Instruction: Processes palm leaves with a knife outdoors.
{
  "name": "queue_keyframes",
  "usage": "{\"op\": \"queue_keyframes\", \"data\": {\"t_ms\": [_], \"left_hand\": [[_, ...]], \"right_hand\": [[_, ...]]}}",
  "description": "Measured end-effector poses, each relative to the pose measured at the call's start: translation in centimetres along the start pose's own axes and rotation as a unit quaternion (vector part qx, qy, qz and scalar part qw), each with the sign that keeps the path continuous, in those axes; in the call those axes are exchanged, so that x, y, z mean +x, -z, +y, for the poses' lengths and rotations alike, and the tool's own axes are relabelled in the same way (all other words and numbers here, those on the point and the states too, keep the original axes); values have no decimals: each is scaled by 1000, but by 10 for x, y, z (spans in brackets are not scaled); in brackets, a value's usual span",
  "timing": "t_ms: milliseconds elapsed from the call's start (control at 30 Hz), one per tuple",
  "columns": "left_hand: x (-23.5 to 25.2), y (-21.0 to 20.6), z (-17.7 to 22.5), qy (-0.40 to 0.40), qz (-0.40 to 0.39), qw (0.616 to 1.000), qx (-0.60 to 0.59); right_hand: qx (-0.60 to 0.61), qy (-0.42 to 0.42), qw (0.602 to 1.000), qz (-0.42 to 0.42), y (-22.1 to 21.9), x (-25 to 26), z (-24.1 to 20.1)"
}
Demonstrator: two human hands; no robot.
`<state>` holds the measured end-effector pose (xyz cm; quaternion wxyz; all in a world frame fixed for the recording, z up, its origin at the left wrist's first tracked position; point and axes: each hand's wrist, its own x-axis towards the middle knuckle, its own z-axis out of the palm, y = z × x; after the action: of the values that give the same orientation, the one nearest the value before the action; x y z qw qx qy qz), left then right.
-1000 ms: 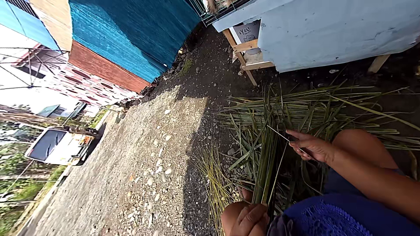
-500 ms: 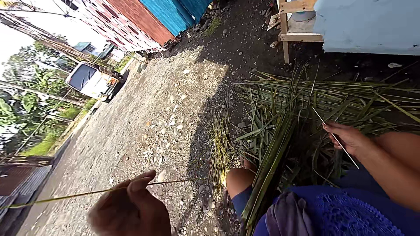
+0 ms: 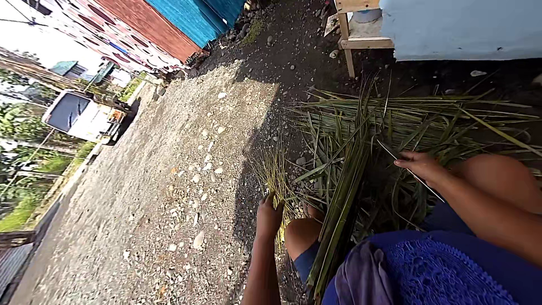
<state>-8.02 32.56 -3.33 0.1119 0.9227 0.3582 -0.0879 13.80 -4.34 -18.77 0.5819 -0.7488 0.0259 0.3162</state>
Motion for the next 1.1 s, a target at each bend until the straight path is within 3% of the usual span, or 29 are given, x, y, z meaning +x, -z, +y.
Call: {"op": "queue_keyframes", "data": {"t_ms": [133,267,633,867,933,1000,1100], "left_hand": [[-28,-70,74,-112,-188,973,67],[-55,-88,106,-95,-293,934,180],[-55,-88,95,-51,-306,936,169],[-67,-65,96,-18,-278,952,127],[-74,-52,96,17,-274,958,84],[-81,-43,84,40,-298,952,-60],[-95,-30,65,119,-376,871,-293]], "right_hand": [[-21,28,999,10,-1,13,6],[-40,36,999,2,-1,17,6],[-75,54,996,-7,0,20,5],[-90,62,994,-11,2,20,3],[-101,58,993,-15,4,20,2],[-103,57,993,-13,5,19,2],[-102,57,993,-12,4,20,3]]}}
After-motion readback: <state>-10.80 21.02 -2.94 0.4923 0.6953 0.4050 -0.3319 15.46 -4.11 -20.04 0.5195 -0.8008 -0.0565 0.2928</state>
